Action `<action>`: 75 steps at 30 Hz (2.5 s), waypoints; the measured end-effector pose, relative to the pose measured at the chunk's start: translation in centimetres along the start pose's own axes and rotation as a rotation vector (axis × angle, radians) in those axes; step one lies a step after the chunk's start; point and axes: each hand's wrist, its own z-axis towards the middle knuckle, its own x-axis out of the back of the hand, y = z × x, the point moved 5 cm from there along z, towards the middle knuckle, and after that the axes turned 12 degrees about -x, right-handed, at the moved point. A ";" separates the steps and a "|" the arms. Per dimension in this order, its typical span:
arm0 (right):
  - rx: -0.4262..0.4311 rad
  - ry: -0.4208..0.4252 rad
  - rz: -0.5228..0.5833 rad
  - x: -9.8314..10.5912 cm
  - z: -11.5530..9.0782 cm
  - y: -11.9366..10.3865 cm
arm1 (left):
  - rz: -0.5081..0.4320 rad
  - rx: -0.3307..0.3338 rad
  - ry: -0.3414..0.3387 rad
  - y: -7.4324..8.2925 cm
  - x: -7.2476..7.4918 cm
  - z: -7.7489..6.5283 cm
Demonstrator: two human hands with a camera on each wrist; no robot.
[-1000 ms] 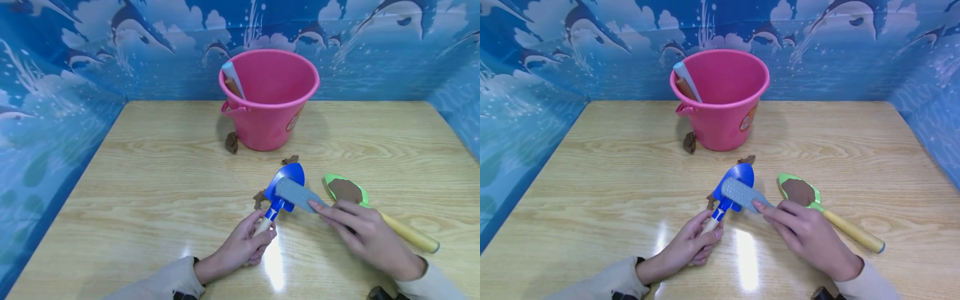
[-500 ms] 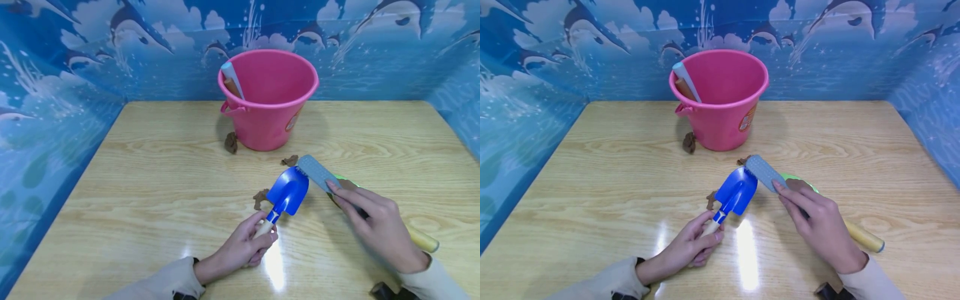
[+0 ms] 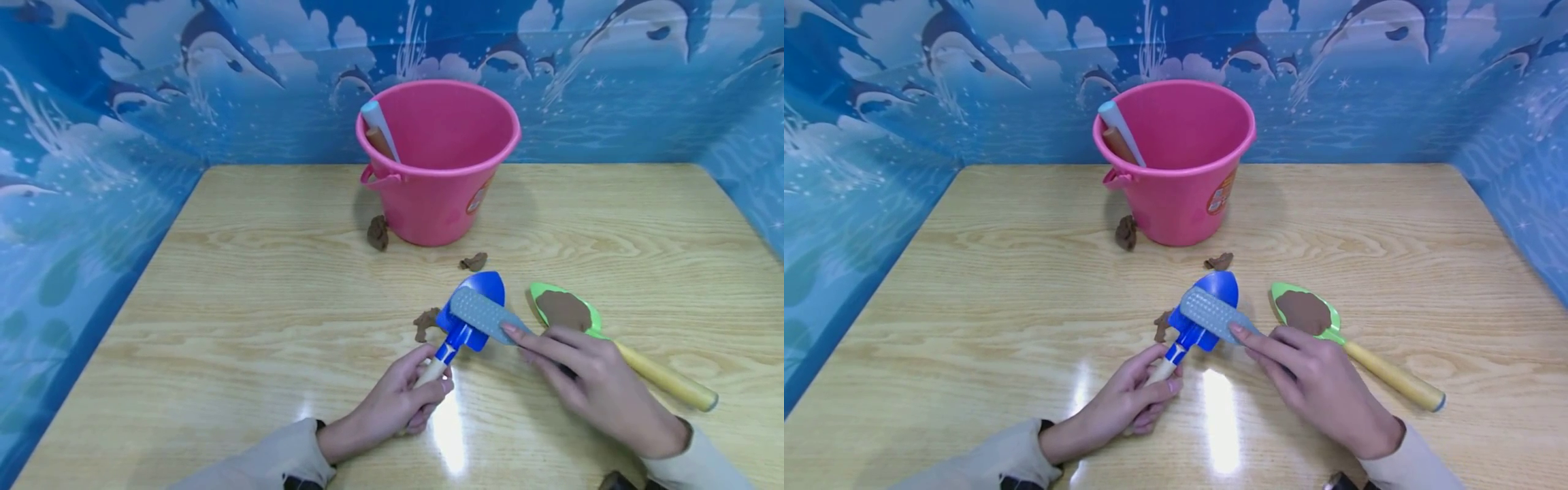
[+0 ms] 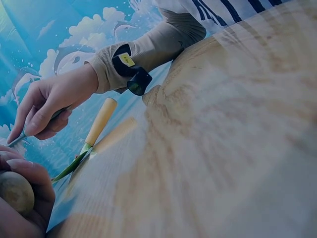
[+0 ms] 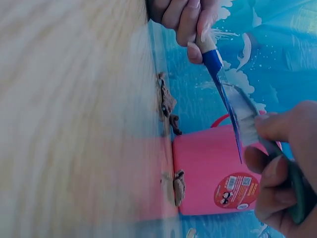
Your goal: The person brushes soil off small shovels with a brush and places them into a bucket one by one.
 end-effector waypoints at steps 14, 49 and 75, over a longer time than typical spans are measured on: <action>-0.065 0.062 -0.005 0.8 0.2 1.0 | -0.015 0.016 -0.006 -0.1 0.0 -0.1; -0.175 0.086 -0.139 1.2 0.1 1.4 | 0.087 0.008 -0.053 -0.2 -0.2 -0.2; -0.185 -0.001 -0.266 1.9 -0.2 3.3 | 0.082 0.021 -0.036 -0.3 -0.2 0.0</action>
